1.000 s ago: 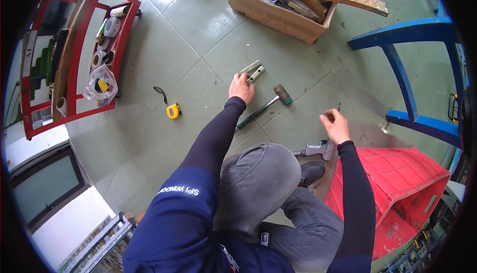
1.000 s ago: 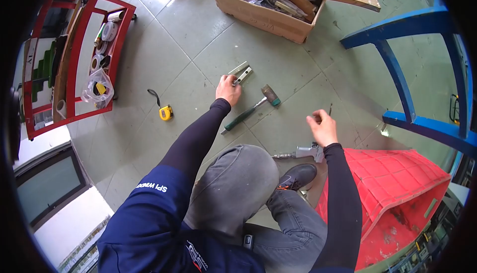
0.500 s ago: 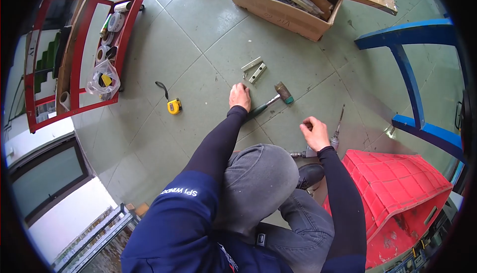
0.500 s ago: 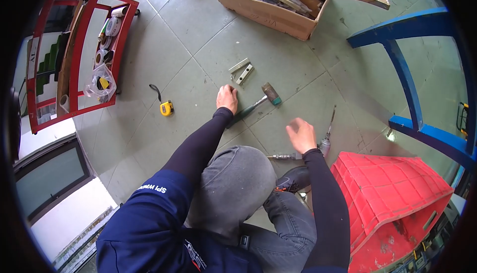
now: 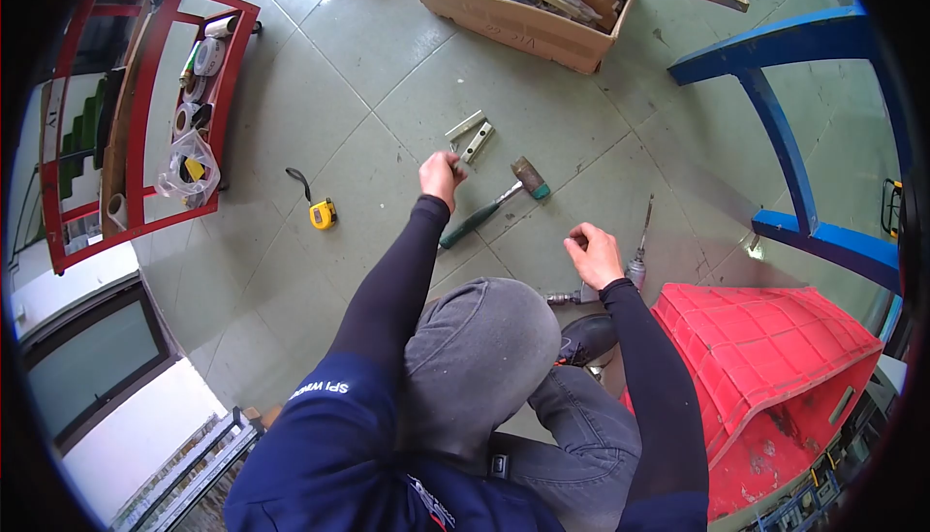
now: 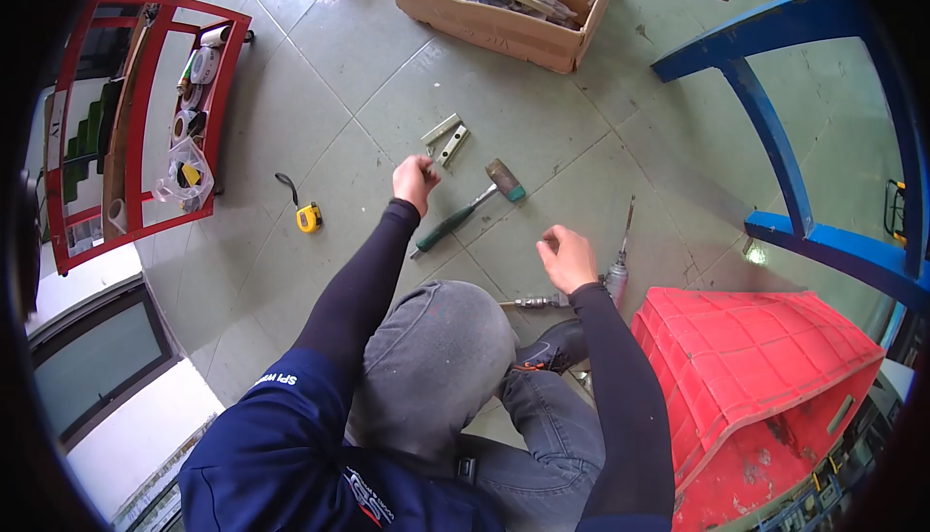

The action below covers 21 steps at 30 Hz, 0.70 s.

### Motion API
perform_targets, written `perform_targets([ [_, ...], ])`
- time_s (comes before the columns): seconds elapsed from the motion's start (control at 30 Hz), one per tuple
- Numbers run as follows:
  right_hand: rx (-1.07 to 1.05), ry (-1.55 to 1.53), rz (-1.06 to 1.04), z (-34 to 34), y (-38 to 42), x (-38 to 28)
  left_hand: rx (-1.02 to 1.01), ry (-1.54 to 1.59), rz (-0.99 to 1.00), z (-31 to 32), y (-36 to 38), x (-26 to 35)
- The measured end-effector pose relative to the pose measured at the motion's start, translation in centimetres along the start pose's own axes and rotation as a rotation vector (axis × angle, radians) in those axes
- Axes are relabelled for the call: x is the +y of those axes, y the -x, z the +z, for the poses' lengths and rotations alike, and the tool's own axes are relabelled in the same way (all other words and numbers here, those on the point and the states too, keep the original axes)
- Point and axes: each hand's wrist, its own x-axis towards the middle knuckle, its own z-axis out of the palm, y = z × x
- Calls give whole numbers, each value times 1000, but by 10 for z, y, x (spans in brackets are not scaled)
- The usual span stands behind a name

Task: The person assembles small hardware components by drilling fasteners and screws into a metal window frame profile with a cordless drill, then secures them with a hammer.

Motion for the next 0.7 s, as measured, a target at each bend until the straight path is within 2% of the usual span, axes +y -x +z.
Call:
perform_targets([
  [0.03, 1, -19, 2, 1, 0, 0, -83, 264, -80, 13, 12, 17],
  [0.1, -11, -10, 7, 3, 0, 0, -326, 421, -135, 18, 3, 34],
  [0.2, -17, 12, 3, 3, 0, 1, -264, 9, -34, 34, -10, 40],
  [0.23, -20, 18, 0, 4, 2, 0, -120, -487, 270, 44, -7, 31],
  [0.3, -1, 51, -41, 7, 2, 6, 110, -1216, 621, 51, 8, 23],
  [0.33, 8, 64, -68, 9, 1, 8, 47, -1323, 525, 53, 16, 24],
  [0.37, 21, 89, -115, 11, -1, 11, 83, -1464, 584, 52, 7, 12],
  [0.4, 21, 63, -113, 12, -1, 6, 161, -1490, 503, 54, -2, 4],
  [0.43, 12, 50, -85, 12, -2, 1, 151, -1513, 478, 57, 7, 9],
  [0.5, 28, 20, -104, 12, -4, -8, 55, -1403, 507, 47, 22, 9],
  [0.53, 31, 27, -120, 10, -4, -13, -30, -1247, 516, 39, 34, 12],
  [0.57, 15, 9, -114, 5, 1, -20, -127, -1086, 519, 25, 53, 15],
  [0.63, -52, 101, -30, -18, 22, -49, -196, -913, 384, 0, 100, 27],
  [0.7, -3, 60, 16, -33, 66, -61, -131, -851, 345, -39, 164, 46],
])
